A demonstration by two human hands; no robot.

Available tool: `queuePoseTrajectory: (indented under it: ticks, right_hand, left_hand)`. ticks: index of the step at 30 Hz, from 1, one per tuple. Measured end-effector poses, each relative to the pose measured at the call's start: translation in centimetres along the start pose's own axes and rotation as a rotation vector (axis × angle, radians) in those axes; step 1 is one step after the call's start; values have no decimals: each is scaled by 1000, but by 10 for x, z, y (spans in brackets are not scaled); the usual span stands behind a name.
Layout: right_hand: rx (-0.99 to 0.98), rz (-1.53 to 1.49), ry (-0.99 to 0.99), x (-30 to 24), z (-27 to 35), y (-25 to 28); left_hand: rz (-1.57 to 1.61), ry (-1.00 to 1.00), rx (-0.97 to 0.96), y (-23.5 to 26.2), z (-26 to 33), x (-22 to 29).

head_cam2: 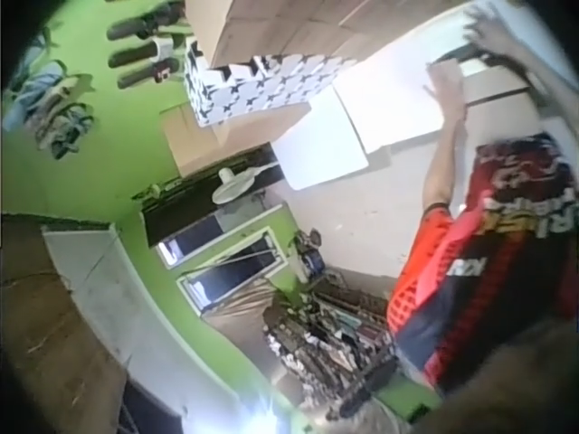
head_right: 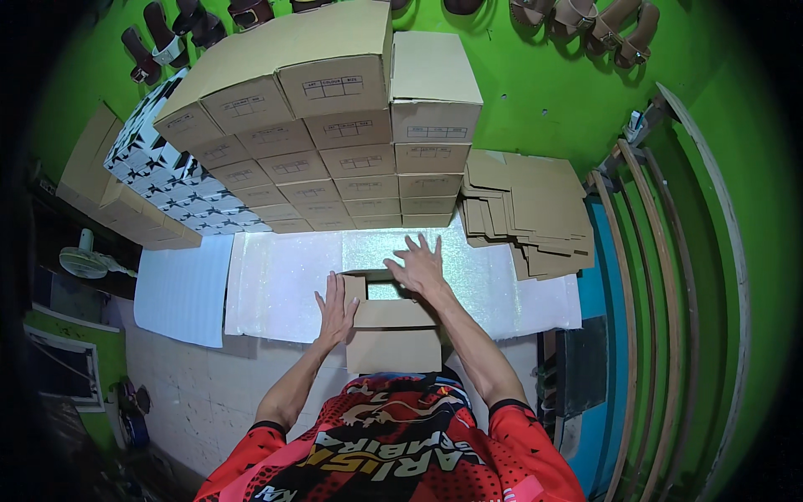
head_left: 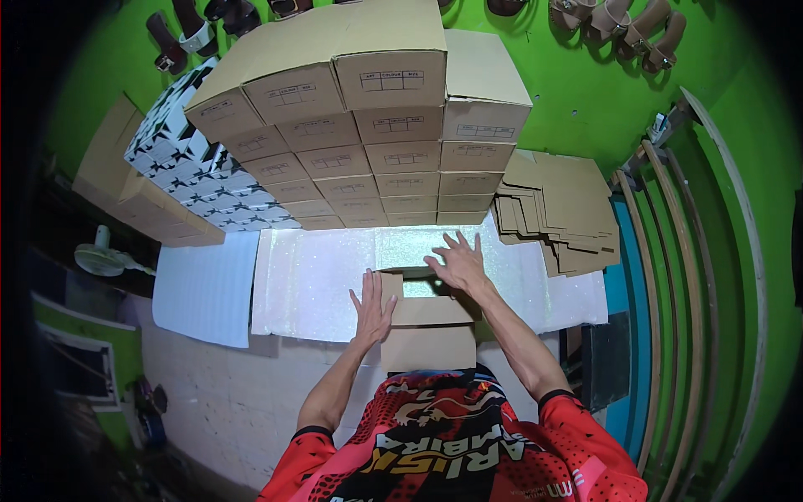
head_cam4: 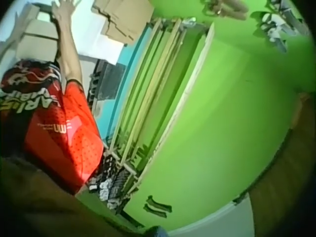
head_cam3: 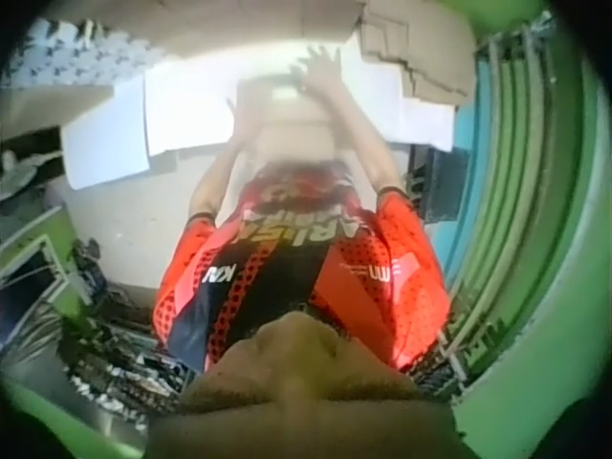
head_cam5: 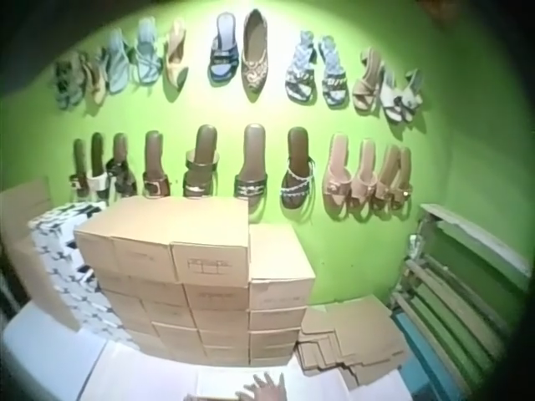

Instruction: Folding flat cardboard sheets into boxes for shoes.

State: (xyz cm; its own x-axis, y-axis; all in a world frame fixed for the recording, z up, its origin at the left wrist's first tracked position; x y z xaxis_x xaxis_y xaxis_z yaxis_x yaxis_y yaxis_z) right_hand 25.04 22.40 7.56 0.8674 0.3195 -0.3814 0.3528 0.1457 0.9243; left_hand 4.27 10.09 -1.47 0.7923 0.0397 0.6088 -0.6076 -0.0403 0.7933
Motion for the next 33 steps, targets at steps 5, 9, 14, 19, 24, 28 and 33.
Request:
queuePoseTrajectory:
  ticks: [5,9,14,19,24,28,33]
  right_hand:
    - [115,131,279,-52,12,-13]
    - [74,68,227,-53,42,-23]
    - [16,66,205,-43,78,-50]
    - [57,76,219,-29,94,-75]
    - [32,81,233,-30,101,-84]
    - [54,97,234,-26,99,-85]
    - [-15,-7,238,-25,97,-81]
  left_hand:
    - [-34,27,33,0,3,-8]
    - [1,20,39,0,6,-11]
    - [73,13,33,1,4,-7]
    - [-216,-37,38,8,4,11]
    - [-274,-86,-19,2,0,21]
    - [-279,-54,-19,-3,-3,23]
    - [-206,23,-14,-4,0,10]
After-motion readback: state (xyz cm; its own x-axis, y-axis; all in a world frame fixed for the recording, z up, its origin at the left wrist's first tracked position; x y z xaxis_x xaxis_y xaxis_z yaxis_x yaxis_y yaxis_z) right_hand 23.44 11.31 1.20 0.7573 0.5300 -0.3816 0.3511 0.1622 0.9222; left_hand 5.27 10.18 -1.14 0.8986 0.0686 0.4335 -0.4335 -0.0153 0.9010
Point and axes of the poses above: each hand's wrist, its own z-axis away from the middle knuckle, its own y-axis out of the back of the hand, x = y × z, the point moved 8 cm from there along -z, towards the middle knuckle, and after that the axes turned 4 degrees about x, right-handed, at the moved point
